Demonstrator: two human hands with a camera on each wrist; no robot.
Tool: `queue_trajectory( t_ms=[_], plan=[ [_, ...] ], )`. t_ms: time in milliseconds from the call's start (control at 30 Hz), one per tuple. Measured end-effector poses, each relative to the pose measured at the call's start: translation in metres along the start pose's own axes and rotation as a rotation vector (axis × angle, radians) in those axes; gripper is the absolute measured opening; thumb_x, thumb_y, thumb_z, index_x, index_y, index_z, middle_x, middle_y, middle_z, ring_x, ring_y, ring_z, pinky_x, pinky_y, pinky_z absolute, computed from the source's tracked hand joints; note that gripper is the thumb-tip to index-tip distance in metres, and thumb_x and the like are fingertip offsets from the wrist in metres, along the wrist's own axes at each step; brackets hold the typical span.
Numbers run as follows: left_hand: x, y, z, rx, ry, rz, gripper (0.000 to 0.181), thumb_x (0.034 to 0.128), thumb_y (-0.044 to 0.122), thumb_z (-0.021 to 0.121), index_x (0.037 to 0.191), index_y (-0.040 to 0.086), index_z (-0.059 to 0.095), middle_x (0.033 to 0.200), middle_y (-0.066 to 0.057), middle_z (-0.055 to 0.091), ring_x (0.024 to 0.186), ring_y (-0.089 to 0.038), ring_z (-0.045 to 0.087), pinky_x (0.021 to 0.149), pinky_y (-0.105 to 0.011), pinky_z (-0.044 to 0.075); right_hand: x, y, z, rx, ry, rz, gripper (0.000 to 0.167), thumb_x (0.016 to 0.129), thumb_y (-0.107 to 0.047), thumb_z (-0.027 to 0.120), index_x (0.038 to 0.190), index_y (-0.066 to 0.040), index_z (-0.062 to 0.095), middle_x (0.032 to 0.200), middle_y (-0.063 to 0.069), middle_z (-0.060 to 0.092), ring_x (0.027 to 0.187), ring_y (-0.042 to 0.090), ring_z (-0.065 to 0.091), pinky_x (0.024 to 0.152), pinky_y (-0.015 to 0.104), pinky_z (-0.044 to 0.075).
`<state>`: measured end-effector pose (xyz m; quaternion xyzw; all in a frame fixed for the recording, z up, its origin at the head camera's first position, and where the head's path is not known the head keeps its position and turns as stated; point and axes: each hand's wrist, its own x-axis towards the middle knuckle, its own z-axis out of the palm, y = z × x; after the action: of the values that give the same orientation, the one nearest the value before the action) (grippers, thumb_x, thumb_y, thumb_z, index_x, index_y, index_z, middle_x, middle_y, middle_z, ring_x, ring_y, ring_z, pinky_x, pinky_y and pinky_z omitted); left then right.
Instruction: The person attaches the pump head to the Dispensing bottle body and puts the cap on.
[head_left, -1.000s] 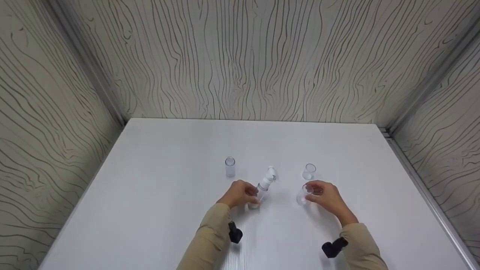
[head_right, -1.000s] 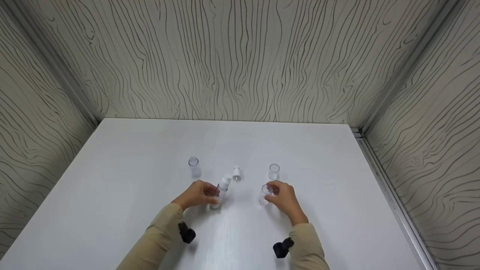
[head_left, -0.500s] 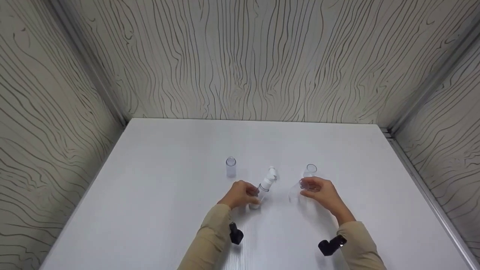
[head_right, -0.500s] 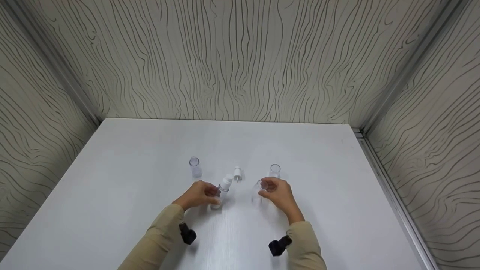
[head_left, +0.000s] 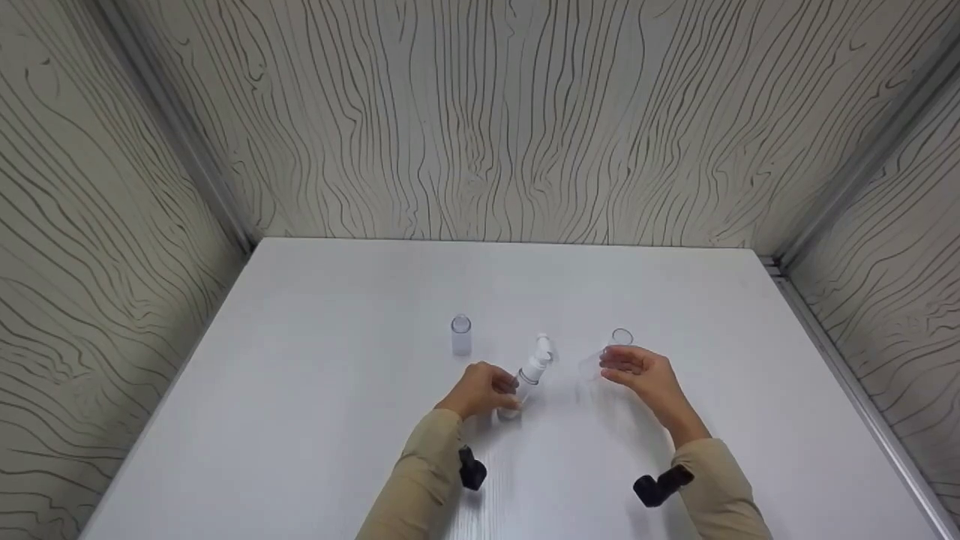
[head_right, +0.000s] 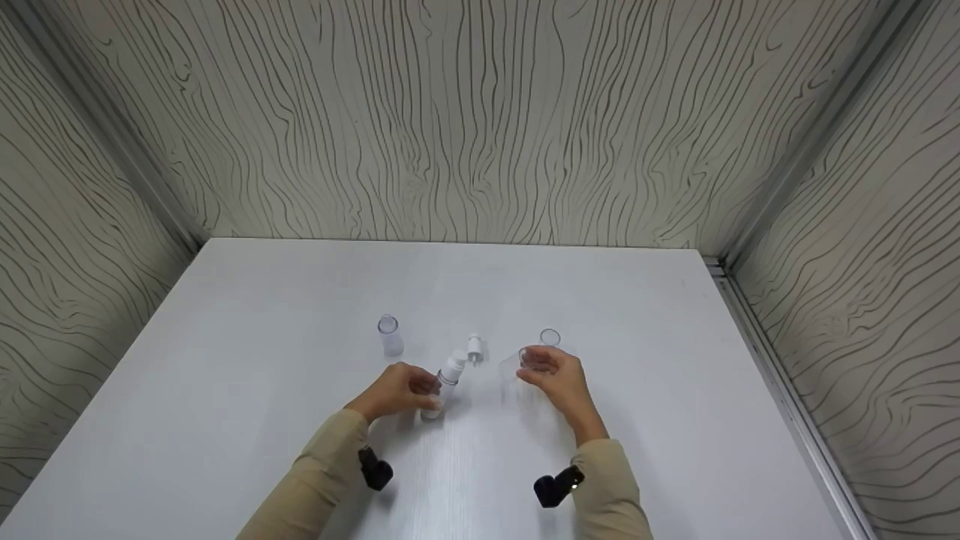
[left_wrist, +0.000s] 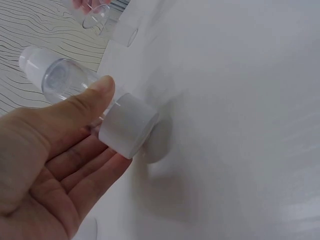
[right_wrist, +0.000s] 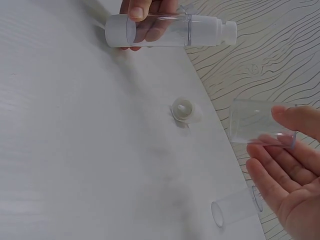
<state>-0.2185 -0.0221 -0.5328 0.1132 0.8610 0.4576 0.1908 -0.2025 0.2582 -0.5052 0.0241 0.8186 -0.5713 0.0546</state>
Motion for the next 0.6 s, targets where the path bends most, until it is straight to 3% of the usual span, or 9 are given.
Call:
queue_trajectory(
  t_ms=[333,600],
  plan=[
    [0.001,0.0,0.002,0.015,0.007,-0.007,0.036,0.0751,0.012,0.081,0.108,0.003,0.072,0.102,-0.011,0.074,0.093,-0.02,0.069,0.089,-0.036,0.056,0.002,-0.009,0.002,0.011,-0.016,-0.015,0.05,0.085,-0.015,0.072,0.129,0.003,0.055,0.127,0.021,0.064,0.093,-0.01,0.063,0.086,0.01,0.052],
    [0.001,0.0,0.001,0.03,0.005,0.015,0.036,0.0754,0.012,0.081,0.109,0.002,0.071,0.102,-0.012,0.074,0.095,-0.022,0.069,0.09,-0.036,0.056,0.003,-0.017,0.003,-0.007,-0.023,-0.028,0.05,0.086,-0.017,0.072,0.13,0.001,0.056,0.128,0.02,0.063,0.101,-0.002,0.066,0.088,0.011,0.052]
  ],
)
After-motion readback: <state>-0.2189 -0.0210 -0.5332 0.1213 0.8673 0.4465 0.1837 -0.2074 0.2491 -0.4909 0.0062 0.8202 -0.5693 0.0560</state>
